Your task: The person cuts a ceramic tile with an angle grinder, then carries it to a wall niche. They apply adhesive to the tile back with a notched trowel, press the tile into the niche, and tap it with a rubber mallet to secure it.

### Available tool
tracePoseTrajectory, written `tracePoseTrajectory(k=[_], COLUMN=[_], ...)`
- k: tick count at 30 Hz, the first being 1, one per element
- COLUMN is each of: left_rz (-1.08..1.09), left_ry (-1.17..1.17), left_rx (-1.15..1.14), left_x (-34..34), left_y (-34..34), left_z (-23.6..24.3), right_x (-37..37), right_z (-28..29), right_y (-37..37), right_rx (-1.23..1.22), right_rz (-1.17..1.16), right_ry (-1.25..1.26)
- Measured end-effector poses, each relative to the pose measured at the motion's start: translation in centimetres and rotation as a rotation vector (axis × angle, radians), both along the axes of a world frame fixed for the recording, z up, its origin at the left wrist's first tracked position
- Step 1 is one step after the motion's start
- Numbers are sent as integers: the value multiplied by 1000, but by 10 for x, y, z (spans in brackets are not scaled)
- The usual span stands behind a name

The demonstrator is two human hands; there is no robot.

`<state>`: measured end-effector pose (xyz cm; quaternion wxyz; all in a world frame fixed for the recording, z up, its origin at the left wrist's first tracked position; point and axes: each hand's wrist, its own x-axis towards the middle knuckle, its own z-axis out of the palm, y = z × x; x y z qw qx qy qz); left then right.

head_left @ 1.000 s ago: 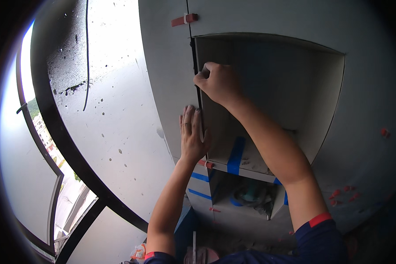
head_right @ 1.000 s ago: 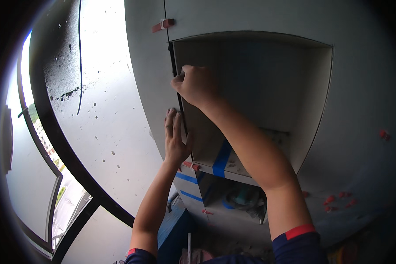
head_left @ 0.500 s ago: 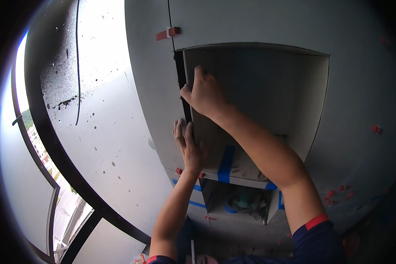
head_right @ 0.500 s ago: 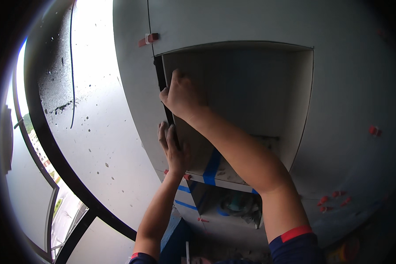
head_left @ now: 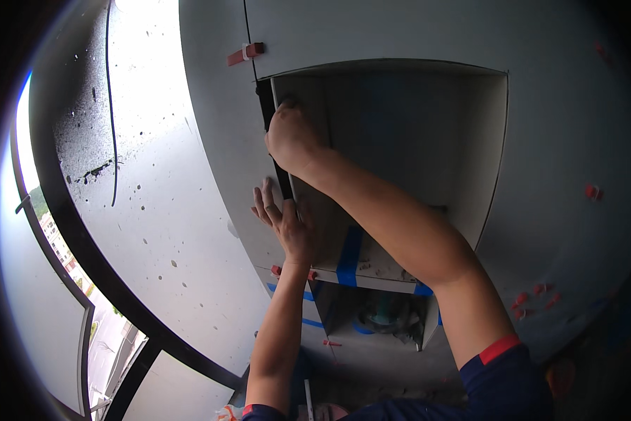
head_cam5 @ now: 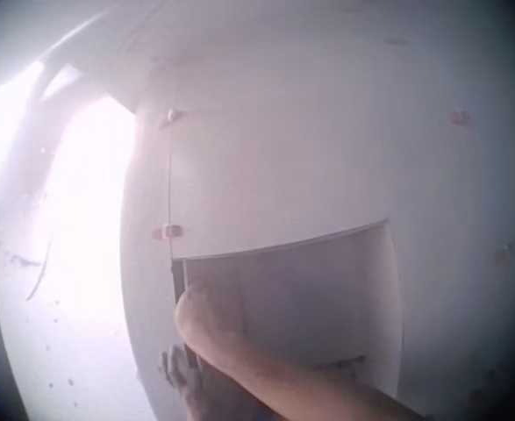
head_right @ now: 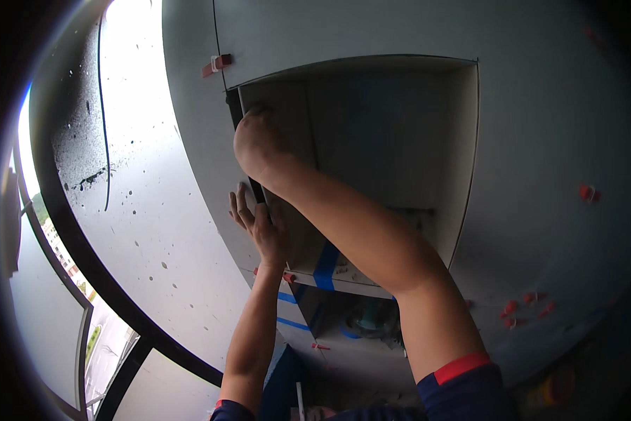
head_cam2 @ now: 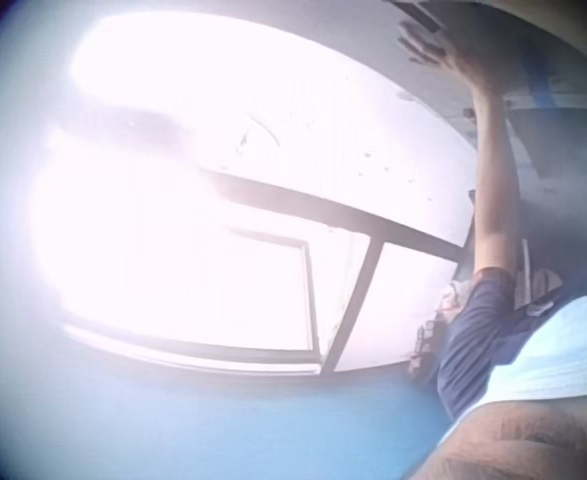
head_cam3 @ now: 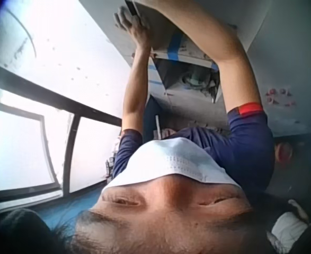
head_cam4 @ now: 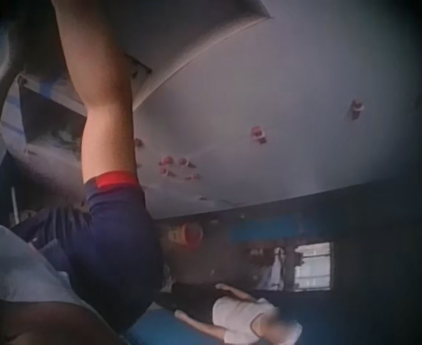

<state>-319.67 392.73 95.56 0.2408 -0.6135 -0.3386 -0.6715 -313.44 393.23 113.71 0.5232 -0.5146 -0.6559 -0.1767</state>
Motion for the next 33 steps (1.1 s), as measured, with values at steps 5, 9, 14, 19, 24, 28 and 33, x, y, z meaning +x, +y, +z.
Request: tracePoseTrajectory(k=[5, 9, 14, 19, 24, 28, 33], left_rz=[-34, -62, -80, -96, -209, -391, -706], left_ry=[-16, -24, -14, 60, 153, 219, -359], left_rx=[49, 70, 101, 147, 182, 83, -296], left_x=[-3, -1, 2, -1, 5, -4, -42], left_y=[4, -5, -10, -20, -36, -59, -108], left_z=[-7, -2, -4, -9, -4, -6, -70], right_x=[-1, 5, 15, 32, 78, 93, 89], right_z=[-4, 1, 4, -12, -5, -17, -30], right_y=[-13, -32, -50, -85, -99, -131, -192], right_rx=[15, -24, -74, 57, 43, -93, -67], right_rz=[-60, -42, -17, -41, 70, 110, 143], right_ry=[-102, -128, 41, 102, 186, 222, 321])
